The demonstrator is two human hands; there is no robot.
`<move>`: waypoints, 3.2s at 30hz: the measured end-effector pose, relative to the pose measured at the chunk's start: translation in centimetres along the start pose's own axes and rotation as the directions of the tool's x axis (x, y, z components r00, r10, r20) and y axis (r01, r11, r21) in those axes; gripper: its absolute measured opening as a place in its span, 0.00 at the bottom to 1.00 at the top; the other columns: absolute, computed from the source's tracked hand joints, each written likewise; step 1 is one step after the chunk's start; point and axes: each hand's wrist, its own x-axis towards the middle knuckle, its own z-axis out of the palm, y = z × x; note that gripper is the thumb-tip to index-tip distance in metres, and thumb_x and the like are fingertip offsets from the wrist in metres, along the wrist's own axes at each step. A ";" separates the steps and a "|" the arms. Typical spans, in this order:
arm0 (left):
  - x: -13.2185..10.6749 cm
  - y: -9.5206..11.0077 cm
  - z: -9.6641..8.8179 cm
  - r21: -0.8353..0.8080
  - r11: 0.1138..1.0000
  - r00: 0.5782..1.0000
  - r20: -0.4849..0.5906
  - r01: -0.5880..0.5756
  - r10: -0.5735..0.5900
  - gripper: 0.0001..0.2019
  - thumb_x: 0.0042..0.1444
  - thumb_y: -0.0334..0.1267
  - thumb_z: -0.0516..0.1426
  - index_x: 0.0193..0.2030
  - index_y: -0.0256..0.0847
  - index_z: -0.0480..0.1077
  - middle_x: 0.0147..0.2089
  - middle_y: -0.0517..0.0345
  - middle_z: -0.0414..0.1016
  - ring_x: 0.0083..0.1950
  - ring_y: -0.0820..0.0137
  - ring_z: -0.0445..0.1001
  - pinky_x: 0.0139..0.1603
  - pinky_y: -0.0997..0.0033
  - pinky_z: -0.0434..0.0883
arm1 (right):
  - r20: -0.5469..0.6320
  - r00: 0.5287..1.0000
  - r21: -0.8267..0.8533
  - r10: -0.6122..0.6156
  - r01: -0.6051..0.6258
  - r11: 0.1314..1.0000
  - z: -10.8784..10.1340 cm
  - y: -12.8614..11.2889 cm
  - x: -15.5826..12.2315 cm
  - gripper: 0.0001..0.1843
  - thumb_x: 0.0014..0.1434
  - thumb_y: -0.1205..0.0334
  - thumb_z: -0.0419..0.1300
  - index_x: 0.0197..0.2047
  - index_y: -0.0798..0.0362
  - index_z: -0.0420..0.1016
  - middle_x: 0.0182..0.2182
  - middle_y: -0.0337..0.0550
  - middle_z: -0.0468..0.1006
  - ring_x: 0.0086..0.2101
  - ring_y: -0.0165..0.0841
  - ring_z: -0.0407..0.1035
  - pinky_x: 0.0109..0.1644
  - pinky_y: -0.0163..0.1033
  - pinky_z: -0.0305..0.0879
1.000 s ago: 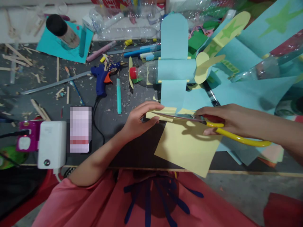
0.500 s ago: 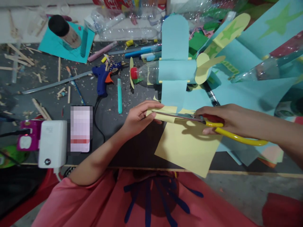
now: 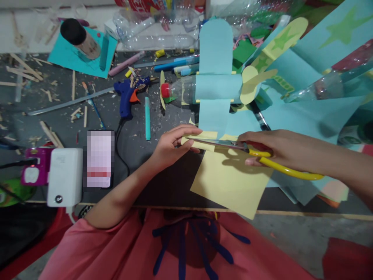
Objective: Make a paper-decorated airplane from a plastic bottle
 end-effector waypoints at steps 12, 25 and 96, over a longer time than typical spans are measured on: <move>-0.2 0.2 0.2 0.044 0.998 0.999 0.041 -0.036 0.034 0.11 0.62 0.32 0.59 0.51 0.39 0.77 0.51 0.50 0.74 0.49 0.71 0.78 0.39 0.76 0.84 | 0.036 0.999 0.034 -0.009 0.008 0.999 -0.2 -0.5 0.6 0.34 0.59 0.28 0.47 0.42 0.51 0.72 0.20 0.37 0.66 0.21 0.33 0.63 0.25 0.36 0.53; -0.2 0.2 0.1 0.093 0.996 0.998 0.064 -0.002 -0.004 0.11 0.62 0.34 0.58 0.50 0.38 0.76 0.52 0.48 0.74 0.51 0.68 0.77 0.40 0.74 0.84 | 0.040 0.999 0.006 0.033 -0.034 0.999 -0.2 -0.1 0.7 0.30 0.58 0.32 0.49 0.44 0.48 0.73 0.19 0.35 0.66 0.20 0.32 0.63 0.26 0.36 0.53; -0.1 0.8 -0.3 0.185 0.980 0.995 -0.084 0.072 -0.057 0.15 0.64 0.40 0.55 0.56 0.45 0.74 0.62 0.50 0.71 0.38 0.73 0.81 0.41 0.71 0.82 | -0.758 0.652 0.500 -0.016 0.597 0.628 8.5 -3.3 7.0 0.20 0.67 0.49 0.55 0.61 0.32 0.72 0.57 0.41 0.71 0.35 0.29 0.72 0.41 0.44 0.77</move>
